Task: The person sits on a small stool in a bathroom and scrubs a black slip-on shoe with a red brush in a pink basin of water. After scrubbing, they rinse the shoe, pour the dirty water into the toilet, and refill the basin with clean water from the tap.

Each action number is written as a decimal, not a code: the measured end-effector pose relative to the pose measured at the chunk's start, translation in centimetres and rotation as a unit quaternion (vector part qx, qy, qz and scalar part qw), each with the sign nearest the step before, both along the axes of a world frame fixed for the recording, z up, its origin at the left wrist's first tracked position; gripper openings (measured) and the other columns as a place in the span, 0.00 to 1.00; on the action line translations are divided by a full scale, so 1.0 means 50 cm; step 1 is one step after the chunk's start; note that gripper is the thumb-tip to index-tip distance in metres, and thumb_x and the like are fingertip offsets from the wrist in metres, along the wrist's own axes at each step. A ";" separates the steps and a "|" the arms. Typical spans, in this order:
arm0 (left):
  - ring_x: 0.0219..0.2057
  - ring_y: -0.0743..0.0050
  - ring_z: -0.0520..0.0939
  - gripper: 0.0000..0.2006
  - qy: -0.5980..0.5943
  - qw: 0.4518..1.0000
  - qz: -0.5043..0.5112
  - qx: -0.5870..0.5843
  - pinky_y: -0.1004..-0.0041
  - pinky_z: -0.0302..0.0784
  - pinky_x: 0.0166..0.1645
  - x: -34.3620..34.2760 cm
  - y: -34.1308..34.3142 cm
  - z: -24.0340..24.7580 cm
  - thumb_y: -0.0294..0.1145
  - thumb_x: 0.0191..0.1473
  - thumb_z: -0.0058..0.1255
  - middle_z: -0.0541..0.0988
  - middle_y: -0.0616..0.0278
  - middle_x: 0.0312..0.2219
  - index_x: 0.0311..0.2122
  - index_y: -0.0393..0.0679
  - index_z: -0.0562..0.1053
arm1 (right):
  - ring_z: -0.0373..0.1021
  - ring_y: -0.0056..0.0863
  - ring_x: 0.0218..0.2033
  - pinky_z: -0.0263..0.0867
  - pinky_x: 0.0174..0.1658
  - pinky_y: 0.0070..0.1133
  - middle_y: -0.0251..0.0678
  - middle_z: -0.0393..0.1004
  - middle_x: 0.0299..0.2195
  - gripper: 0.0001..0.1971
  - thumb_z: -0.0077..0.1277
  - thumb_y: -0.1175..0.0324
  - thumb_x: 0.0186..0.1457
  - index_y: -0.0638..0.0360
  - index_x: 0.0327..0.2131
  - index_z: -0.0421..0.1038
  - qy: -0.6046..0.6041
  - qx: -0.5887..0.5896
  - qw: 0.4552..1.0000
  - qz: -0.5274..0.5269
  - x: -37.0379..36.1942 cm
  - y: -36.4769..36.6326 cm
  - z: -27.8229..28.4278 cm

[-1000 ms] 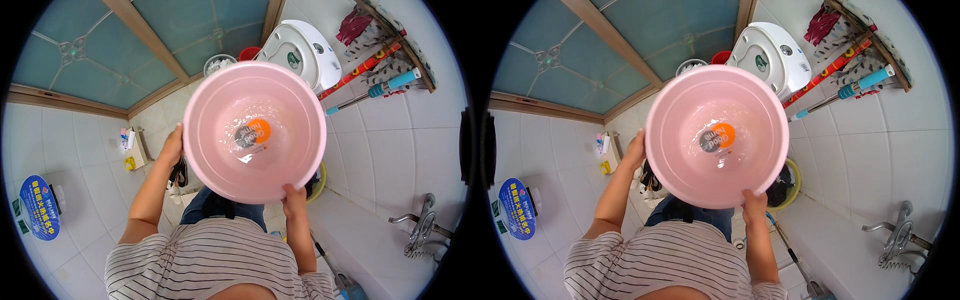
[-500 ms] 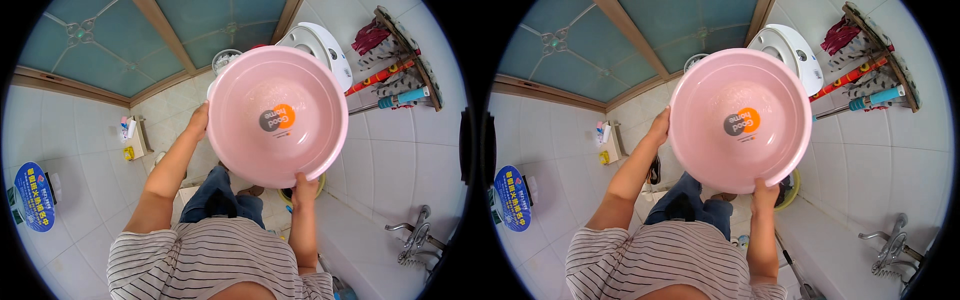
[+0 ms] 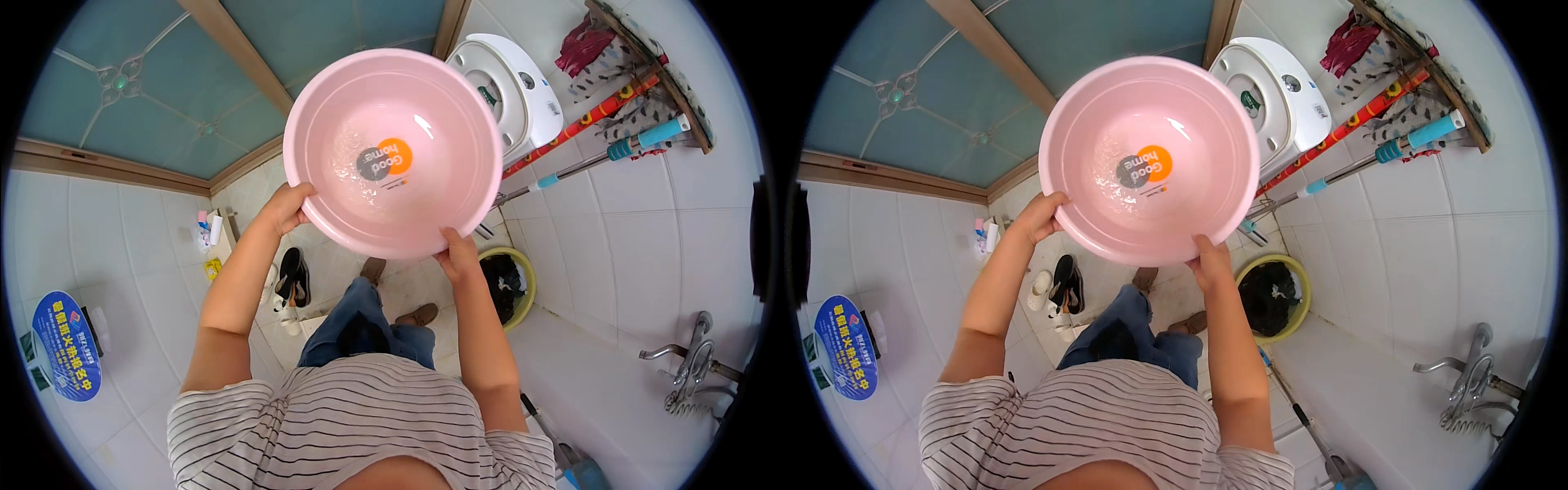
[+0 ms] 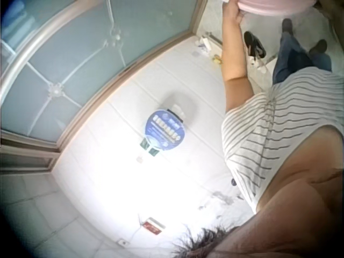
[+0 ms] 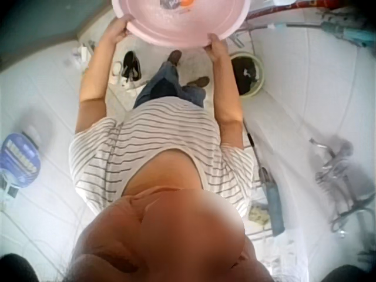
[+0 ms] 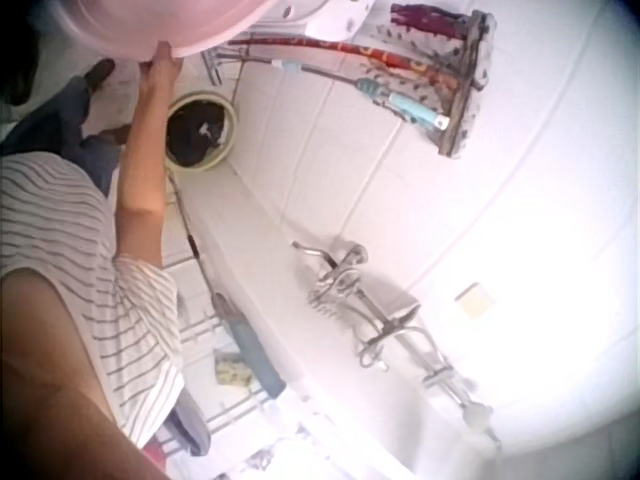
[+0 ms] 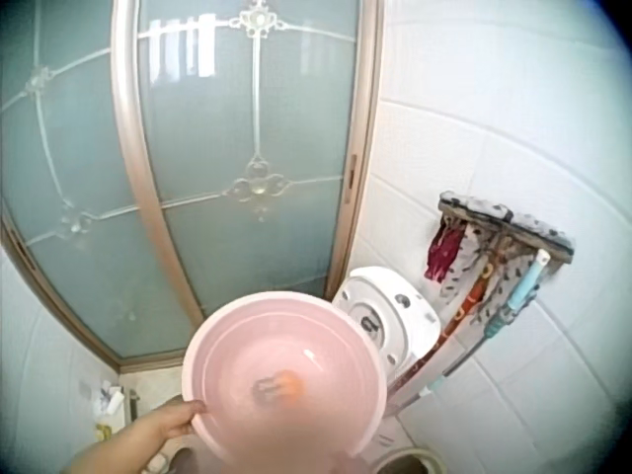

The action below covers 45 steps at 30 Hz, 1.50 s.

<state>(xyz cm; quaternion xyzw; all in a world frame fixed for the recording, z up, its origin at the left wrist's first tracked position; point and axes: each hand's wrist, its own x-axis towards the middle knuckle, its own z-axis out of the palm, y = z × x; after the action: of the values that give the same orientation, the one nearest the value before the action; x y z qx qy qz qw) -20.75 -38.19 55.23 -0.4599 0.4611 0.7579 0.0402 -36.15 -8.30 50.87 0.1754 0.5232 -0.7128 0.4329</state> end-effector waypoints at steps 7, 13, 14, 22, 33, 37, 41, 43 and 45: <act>0.29 0.54 0.82 0.23 -0.102 0.979 0.010 -0.178 0.61 0.81 0.27 -0.047 -0.064 -0.070 0.27 0.44 0.44 0.76 0.44 0.36 0.48 0.28 0.65 | 0.68 0.36 0.43 0.69 0.43 0.27 0.42 0.66 0.44 0.24 0.46 0.66 0.56 0.63 0.55 0.55 -0.021 0.158 0.985 0.067 0.050 0.081 -0.023; 0.36 0.52 0.81 0.26 -0.152 0.900 -0.096 -0.398 0.61 0.78 0.38 -0.126 -0.116 -0.142 0.28 0.44 0.46 0.76 0.45 0.41 0.53 0.37 0.64 | 0.71 0.34 0.37 0.70 0.41 0.27 0.41 0.70 0.39 0.20 0.48 0.65 0.55 0.61 0.50 0.62 -0.021 0.181 0.983 -0.035 0.100 0.311 -0.055; 0.38 0.52 0.80 0.27 -0.148 0.870 -0.120 -0.455 0.62 0.77 0.42 -0.133 -0.128 -0.170 0.29 0.45 0.47 0.76 0.46 0.42 0.54 0.38 0.64 | 0.71 0.33 0.36 0.71 0.41 0.27 0.40 0.71 0.38 0.18 0.48 0.65 0.55 0.61 0.48 0.63 -0.021 0.190 0.980 -0.053 0.111 0.341 -0.057; 0.47 0.53 0.75 0.30 -0.205 0.792 -0.137 -0.559 0.64 0.71 0.50 -0.206 -0.042 -0.110 0.28 0.47 0.47 0.71 0.46 0.48 0.59 0.48 0.60 | 0.71 0.30 0.33 0.72 0.36 0.22 0.38 0.72 0.35 0.15 0.48 0.64 0.56 0.59 0.45 0.65 -0.048 0.232 0.964 -0.120 0.179 0.459 -0.013; 0.49 0.51 0.73 0.33 -0.074 0.682 -0.085 -0.722 0.64 0.72 0.49 -0.160 -0.052 -0.123 0.20 0.43 0.49 0.65 0.46 0.54 0.57 0.59 0.61 | 0.72 0.30 0.32 0.71 0.34 0.23 0.39 0.73 0.36 0.14 0.48 0.65 0.56 0.59 0.45 0.66 -0.069 0.223 0.964 -0.124 0.207 0.494 -0.020; 0.49 0.51 0.72 0.36 -0.035 0.650 -0.082 -0.755 0.65 0.72 0.50 -0.152 -0.048 -0.100 0.18 0.40 0.51 0.66 0.47 0.53 0.57 0.60 0.62 | 0.72 0.29 0.32 0.71 0.34 0.22 0.39 0.73 0.35 0.14 0.48 0.64 0.56 0.59 0.45 0.66 -0.061 0.222 0.966 -0.114 0.200 0.493 -0.018; 0.50 0.52 0.72 0.36 0.018 0.614 -0.086 -0.784 0.65 0.72 0.50 -0.150 -0.033 -0.064 0.16 0.39 0.51 0.67 0.48 0.53 0.56 0.60 0.64 | 0.72 0.28 0.31 0.72 0.34 0.22 0.39 0.73 0.35 0.14 0.47 0.65 0.56 0.59 0.44 0.66 -0.051 0.213 0.970 -0.110 0.189 0.486 -0.005; 0.50 0.52 0.72 0.36 0.020 0.616 -0.087 -0.783 0.65 0.72 0.51 -0.153 -0.024 -0.047 0.15 0.39 0.51 0.67 0.48 0.53 0.56 0.59 0.64 | 0.72 0.28 0.31 0.72 0.35 0.22 0.39 0.73 0.36 0.14 0.46 0.65 0.56 0.59 0.44 0.66 -0.049 0.210 0.970 -0.108 0.185 0.487 0.000; 0.51 0.53 0.72 0.35 0.023 0.614 -0.089 -0.784 0.65 0.72 0.51 -0.156 -0.014 -0.033 0.15 0.39 0.50 0.67 0.48 0.52 0.55 0.59 0.65 | 0.72 0.28 0.31 0.72 0.35 0.23 0.39 0.73 0.36 0.13 0.46 0.65 0.57 0.59 0.44 0.66 -0.046 0.209 0.971 -0.108 0.183 0.489 0.010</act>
<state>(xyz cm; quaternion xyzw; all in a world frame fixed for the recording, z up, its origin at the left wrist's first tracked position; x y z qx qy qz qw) -28.54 -38.91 53.60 -0.2558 0.9190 0.1111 -0.2788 -26.99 16.15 51.35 0.3500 0.6179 -0.6218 0.3303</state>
